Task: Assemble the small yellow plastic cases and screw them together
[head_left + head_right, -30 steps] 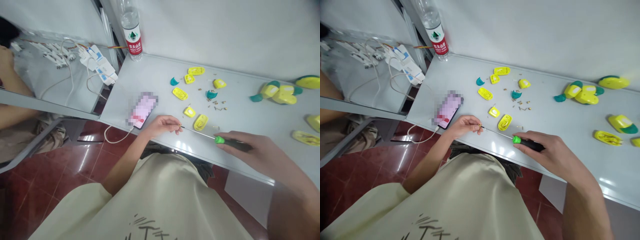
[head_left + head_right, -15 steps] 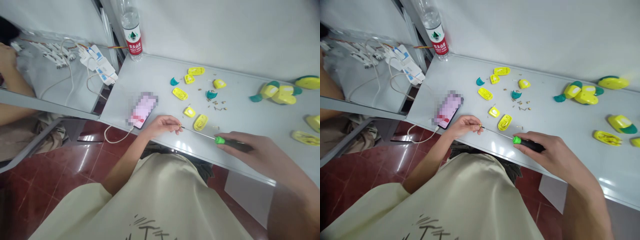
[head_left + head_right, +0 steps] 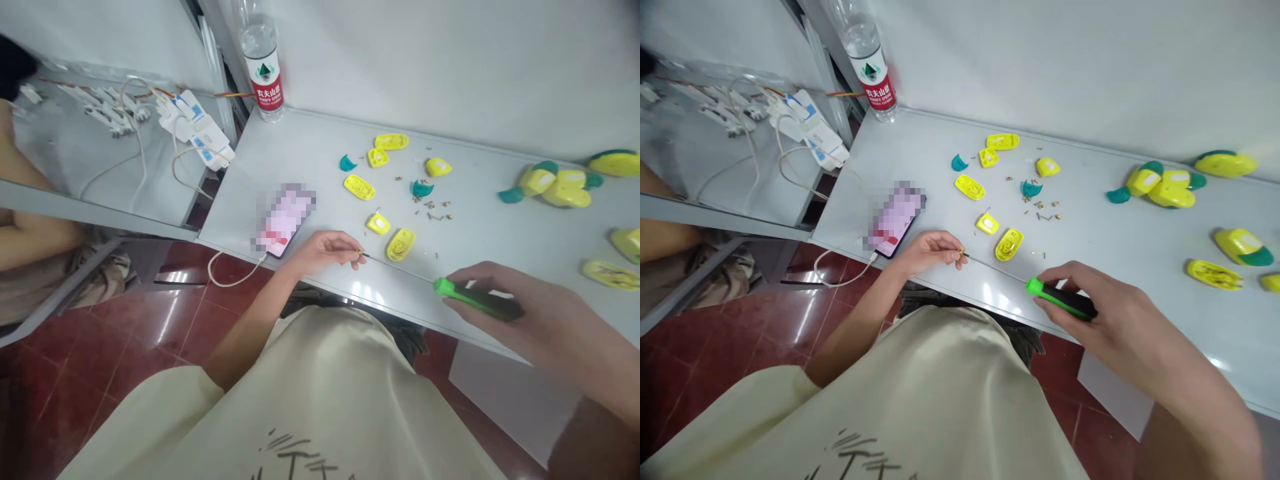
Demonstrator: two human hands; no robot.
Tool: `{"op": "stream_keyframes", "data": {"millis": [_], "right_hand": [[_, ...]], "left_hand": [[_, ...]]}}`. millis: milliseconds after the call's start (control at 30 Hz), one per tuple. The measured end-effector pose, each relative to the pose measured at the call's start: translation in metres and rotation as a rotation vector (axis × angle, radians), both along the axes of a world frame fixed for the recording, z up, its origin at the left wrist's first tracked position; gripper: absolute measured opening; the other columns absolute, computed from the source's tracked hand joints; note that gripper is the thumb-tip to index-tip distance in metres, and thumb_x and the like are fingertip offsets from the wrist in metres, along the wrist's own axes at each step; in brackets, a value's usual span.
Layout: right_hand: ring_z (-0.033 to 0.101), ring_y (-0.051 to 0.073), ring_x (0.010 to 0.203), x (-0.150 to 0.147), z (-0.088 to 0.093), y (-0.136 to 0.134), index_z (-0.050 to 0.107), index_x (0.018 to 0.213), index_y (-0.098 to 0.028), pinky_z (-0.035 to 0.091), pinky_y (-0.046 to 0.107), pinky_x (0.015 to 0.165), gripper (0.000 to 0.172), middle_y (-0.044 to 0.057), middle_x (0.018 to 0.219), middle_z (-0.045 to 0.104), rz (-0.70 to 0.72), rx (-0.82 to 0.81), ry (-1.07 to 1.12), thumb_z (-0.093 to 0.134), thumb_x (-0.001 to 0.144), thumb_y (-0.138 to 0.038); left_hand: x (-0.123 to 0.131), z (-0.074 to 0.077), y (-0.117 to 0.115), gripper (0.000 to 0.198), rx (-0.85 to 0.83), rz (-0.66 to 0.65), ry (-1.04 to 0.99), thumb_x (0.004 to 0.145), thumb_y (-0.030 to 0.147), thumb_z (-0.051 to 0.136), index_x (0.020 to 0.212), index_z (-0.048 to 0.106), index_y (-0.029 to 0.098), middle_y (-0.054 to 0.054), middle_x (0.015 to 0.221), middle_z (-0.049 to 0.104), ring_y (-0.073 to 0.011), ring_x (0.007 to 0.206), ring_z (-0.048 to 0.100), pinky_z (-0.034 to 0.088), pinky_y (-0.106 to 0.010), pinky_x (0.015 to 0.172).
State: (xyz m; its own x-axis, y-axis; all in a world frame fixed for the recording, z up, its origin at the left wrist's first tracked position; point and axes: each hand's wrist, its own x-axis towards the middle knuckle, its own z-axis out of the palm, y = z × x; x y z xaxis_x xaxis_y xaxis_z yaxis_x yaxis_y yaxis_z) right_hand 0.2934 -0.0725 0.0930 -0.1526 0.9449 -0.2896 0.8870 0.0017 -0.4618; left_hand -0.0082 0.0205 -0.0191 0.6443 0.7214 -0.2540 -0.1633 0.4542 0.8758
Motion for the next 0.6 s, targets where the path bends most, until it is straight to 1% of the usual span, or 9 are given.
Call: {"op": "stream_keyframes", "data": {"millis": [67, 167, 233, 300, 367, 500, 600], "right_hand": [[0.07, 0.02, 0.07, 0.0, 0.002, -0.002, 0.066, 0.105, -0.038, 0.052, 0.033, 0.06, 0.031, -0.005, 0.095, 0.076, 0.027, 0.051, -0.014, 0.059, 0.086, -0.062], [0.071, 0.018, 0.073, 0.001, 0.003, -0.003, 0.066, 0.107, -0.04, 0.052, 0.031, 0.062, 0.027, -0.008, 0.098, 0.076, 0.063, 0.066, -0.035, 0.055, 0.091, -0.059], [0.071, 0.017, 0.072, 0.0, 0.004, -0.003, 0.064, 0.11, -0.04, 0.052, 0.03, 0.06, 0.03, -0.007, 0.099, 0.075, 0.061, 0.067, -0.041, 0.058, 0.089, -0.06], [0.068, 0.016, 0.067, 0.0, 0.004, -0.002, 0.062, 0.11, -0.037, 0.05, 0.028, 0.055, 0.033, -0.006, 0.094, 0.074, 0.052, 0.083, -0.029, 0.062, 0.086, -0.06], [0.067, 0.016, 0.064, -0.002, 0.004, -0.002, 0.062, 0.107, -0.035, 0.049, 0.028, 0.053, 0.031, -0.005, 0.091, 0.073, 0.06, 0.12, -0.013, 0.062, 0.086, -0.058], [0.068, 0.015, 0.069, -0.005, 0.008, -0.001, 0.064, 0.104, -0.035, 0.05, 0.028, 0.059, 0.025, -0.005, 0.098, 0.074, 0.112, 0.196, -0.008, 0.057, 0.091, -0.055], [0.068, 0.015, 0.069, -0.006, 0.011, -0.001, 0.064, 0.104, -0.035, 0.051, 0.028, 0.06, 0.023, -0.006, 0.098, 0.073, 0.118, 0.217, -0.009, 0.057, 0.092, -0.052]], "left_hand": [[0.0, 0.0, 0.0, 0.03, -0.001, 0.006, 0.001, 0.077, 0.036, 0.081, 0.094, 0.071, 0.013, -0.01, 0.085, 0.078, -0.0157, 0.077, 0.073, 0.053, -0.029, 0.077], [0.0, 0.001, 0.0, 0.029, 0.001, 0.005, -0.004, 0.077, 0.035, 0.081, 0.094, 0.071, 0.013, -0.01, 0.085, 0.078, -0.0159, 0.077, 0.073, 0.054, -0.03, 0.078], [0.0, 0.001, 0.0, 0.026, 0.006, 0.003, -0.015, 0.078, 0.033, 0.08, 0.094, 0.071, 0.014, -0.009, 0.085, 0.078, -0.0154, 0.077, 0.073, 0.054, -0.029, 0.078], [0.0, 0.0, 0.0, 0.024, 0.013, 0.003, -0.023, 0.079, 0.031, 0.08, 0.093, 0.071, 0.014, -0.009, 0.086, 0.078, -0.0147, 0.077, 0.073, 0.054, -0.028, 0.077], [-0.001, -0.001, 0.0, 0.024, 0.015, 0.003, -0.025, 0.079, 0.031, 0.08, 0.093, 0.071, 0.014, -0.009, 0.086, 0.078, -0.0146, 0.077, 0.073, 0.054, -0.028, 0.078], [-0.001, -0.002, 0.0, 0.028, 0.011, -0.002, -0.019, 0.079, 0.033, 0.08, 0.094, 0.07, 0.013, -0.01, 0.087, 0.078, -0.0152, 0.077, 0.073, 0.054, -0.03, 0.079], [-0.001, -0.001, 0.001, 0.029, 0.007, -0.015, -0.008, 0.078, 0.035, 0.08, 0.095, 0.071, 0.013, -0.011, 0.088, 0.078, -0.015, 0.075, 0.072, 0.054, -0.031, 0.079]]}}
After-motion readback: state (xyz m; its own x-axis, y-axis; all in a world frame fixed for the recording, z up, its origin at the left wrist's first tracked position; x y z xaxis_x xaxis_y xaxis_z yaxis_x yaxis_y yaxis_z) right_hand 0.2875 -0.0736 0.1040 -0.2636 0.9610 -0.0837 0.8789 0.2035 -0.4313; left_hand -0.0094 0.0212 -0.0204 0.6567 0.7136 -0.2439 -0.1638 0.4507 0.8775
